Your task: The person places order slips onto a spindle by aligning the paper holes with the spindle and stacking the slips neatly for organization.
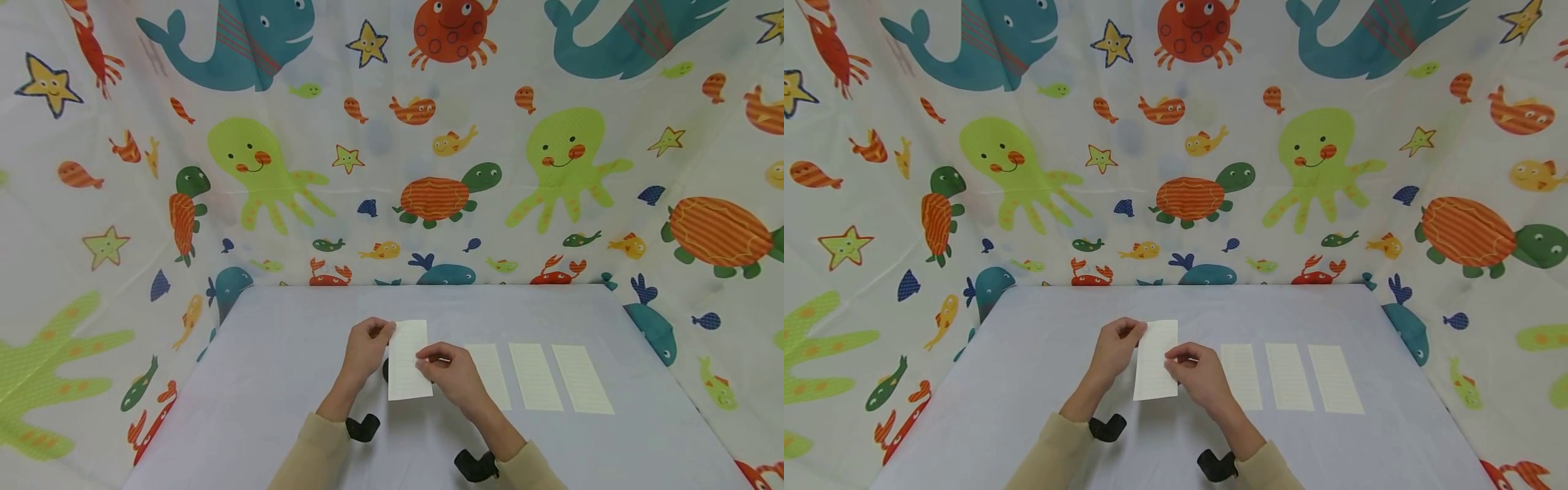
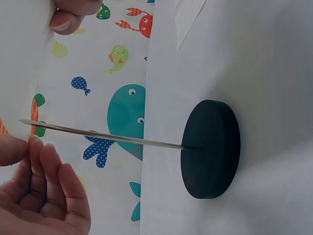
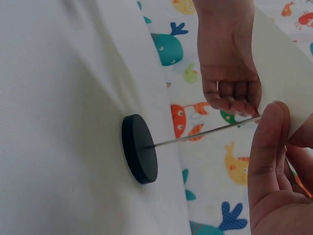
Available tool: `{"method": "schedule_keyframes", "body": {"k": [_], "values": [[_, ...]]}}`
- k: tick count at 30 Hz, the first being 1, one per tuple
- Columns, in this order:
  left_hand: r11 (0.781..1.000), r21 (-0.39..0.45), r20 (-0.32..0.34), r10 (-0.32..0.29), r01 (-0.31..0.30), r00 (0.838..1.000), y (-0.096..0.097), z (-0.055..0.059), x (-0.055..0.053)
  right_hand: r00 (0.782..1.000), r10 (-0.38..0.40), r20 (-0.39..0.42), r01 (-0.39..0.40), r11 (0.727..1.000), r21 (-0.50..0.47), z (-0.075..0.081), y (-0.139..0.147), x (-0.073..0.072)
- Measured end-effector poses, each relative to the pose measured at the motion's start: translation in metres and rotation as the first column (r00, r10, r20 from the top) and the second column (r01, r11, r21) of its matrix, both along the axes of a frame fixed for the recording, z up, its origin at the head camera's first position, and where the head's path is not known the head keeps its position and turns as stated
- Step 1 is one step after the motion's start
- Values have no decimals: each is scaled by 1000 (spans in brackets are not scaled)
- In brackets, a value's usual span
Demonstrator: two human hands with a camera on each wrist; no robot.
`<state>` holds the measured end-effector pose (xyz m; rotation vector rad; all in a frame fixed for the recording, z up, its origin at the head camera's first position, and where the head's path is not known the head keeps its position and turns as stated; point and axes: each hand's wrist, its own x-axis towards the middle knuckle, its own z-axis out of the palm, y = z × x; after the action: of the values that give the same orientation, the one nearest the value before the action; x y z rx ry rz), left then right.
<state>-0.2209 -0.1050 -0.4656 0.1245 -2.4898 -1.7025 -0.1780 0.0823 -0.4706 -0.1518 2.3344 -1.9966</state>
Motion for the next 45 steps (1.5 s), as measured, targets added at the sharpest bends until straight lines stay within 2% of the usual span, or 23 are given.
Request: {"method": "schedule_keyframes", "body": {"k": [17, 20, 27, 32, 37, 45], "values": [[1000, -23, -11, 1, -1, 1000, 1, -1, -1, 1000, -4, -5, 4, 1000, -8, -8, -2, 0], [1000, -30, -28, -3, 2, 1000, 0, -5, -2, 1000, -2, -3, 2, 1000, 2, -10, -2, 1], [1000, -27, 38, -1, 2, 999, -3, -24, -2, 999, 24, 31, -26, 999, 36, -19, -2, 2], [1000, -24, 34, -13, 14, 999, -3, -28, -3, 999, 32, 29, -34, 998, 48, -23, -2, 2], [998, -61, 35, -15, 17, 999, -3, -31, -4, 999, 39, 34, -41, 997, 69, -26, -2, 2], [993, -112, 79, -13, 22, 997, -3, -38, -6, 999, 39, 11, -40, 988, 147, -33, -3, 0]]}}
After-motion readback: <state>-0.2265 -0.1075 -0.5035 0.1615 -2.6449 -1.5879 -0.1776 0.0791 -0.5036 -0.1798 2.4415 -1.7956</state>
